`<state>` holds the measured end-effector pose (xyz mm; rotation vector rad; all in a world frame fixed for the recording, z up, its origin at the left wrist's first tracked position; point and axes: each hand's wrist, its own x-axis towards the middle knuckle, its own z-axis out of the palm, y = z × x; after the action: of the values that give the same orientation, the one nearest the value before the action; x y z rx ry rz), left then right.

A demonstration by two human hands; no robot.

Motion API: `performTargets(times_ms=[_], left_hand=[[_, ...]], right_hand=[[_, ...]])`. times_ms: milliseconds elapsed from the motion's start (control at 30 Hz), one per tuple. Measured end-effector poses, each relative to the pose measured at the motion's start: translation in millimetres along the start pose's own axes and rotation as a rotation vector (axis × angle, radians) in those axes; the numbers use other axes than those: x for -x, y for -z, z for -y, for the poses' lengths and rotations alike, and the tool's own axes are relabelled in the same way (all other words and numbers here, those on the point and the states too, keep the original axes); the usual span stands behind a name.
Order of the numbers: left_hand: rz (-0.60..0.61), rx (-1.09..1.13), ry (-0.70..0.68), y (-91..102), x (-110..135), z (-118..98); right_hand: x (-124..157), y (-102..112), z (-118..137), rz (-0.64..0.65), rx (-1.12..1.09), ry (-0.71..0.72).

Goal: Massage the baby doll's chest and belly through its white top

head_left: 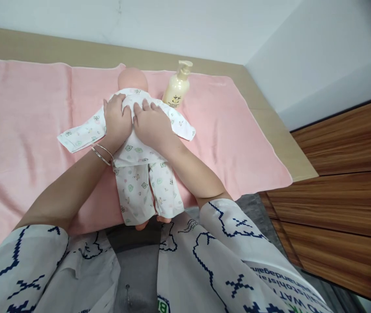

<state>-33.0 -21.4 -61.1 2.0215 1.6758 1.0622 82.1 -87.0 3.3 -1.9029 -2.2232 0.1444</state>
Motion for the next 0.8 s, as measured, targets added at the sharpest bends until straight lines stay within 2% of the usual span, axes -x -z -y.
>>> performTargets(times_ms=[100,233,333,400,500,600,700,800], left_hand=[[0.037,-0.131,-0.032,0.4,1.4,-1.8],[0.016,-0.186,-0.078,10.3,22.0,-21.3],[-0.005,-0.186,-0.098,12.9,33.2,-32.8],[0.001,-0.157,-0.063,12.8,30.8,-33.0],[0.072,-0.172,0.023,14.1,14.5,-21.7],[0.117,-0.169,0.017,15.5,0.2,-7.4],[0.055,-0.163,-0.052,14.0,4.1,-7.0],[0.036,-0.196,-0.11,12.4,22.3,-22.7]], right_hand=[[-1.9,4.8,-0.2,0.052,0.013,0.029],[-32.3,-7.5,-31.5,-0.008,-0.114,-0.1],[-45.9,-16.7,-44.3,-0.01,-0.132,-0.114],[-41.7,-15.4,-39.0,-0.003,-0.099,-0.081],[-19.9,-2.6,-17.6,0.005,-0.028,-0.006],[0.3,11.6,-0.9,0.043,0.034,0.071],[-1.1,12.7,-5.3,0.056,0.005,0.087],[-19.9,1.2,-24.6,0.02,-0.09,0.082]])
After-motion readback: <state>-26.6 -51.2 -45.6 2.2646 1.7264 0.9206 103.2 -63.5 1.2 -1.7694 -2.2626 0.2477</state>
